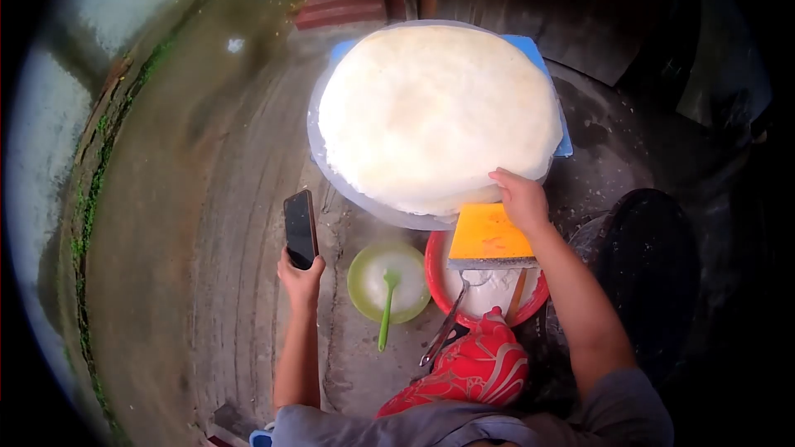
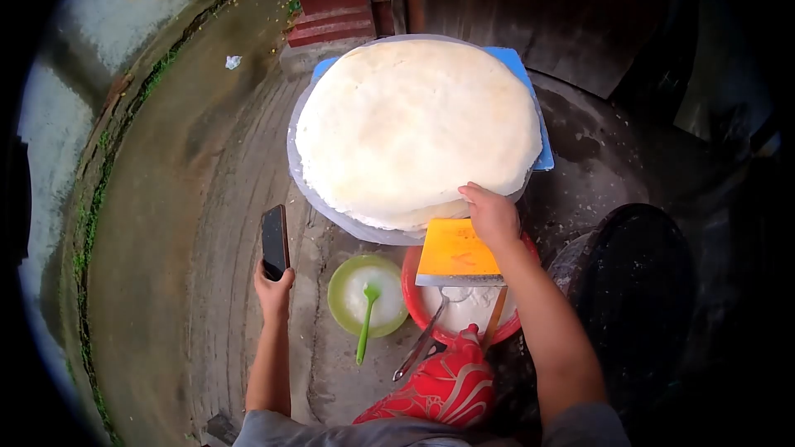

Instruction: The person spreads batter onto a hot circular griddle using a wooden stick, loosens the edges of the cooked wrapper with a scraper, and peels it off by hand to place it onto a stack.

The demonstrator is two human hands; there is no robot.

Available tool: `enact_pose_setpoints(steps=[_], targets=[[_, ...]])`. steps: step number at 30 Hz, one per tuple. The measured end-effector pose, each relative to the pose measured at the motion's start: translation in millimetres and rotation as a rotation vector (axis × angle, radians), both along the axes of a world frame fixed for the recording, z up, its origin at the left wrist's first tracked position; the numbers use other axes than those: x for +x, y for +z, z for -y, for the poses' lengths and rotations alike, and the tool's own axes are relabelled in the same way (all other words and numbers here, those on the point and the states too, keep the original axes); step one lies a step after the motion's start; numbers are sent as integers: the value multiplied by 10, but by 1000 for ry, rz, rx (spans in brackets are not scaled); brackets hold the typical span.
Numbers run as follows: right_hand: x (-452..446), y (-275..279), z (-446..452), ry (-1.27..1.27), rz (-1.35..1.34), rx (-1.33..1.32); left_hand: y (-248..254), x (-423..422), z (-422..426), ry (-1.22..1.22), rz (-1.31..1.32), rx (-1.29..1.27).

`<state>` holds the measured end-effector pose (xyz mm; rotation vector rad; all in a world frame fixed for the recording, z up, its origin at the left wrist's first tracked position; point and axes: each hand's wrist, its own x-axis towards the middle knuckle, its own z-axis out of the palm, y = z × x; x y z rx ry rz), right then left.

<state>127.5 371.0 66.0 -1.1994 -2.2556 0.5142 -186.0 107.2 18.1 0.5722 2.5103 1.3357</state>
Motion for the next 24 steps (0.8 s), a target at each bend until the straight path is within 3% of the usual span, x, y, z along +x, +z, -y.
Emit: enact_pose_setpoints(steps=[8,18,24], targets=[[-291,-208,107,70,-61,9,146,146,-68,-39,-80,202],[-212,-138,0,132,90,3,543,273,-661,-201,-195,170],[-16,-23,-41,27,65,-86,657,405,-809,-255,-224,78]])
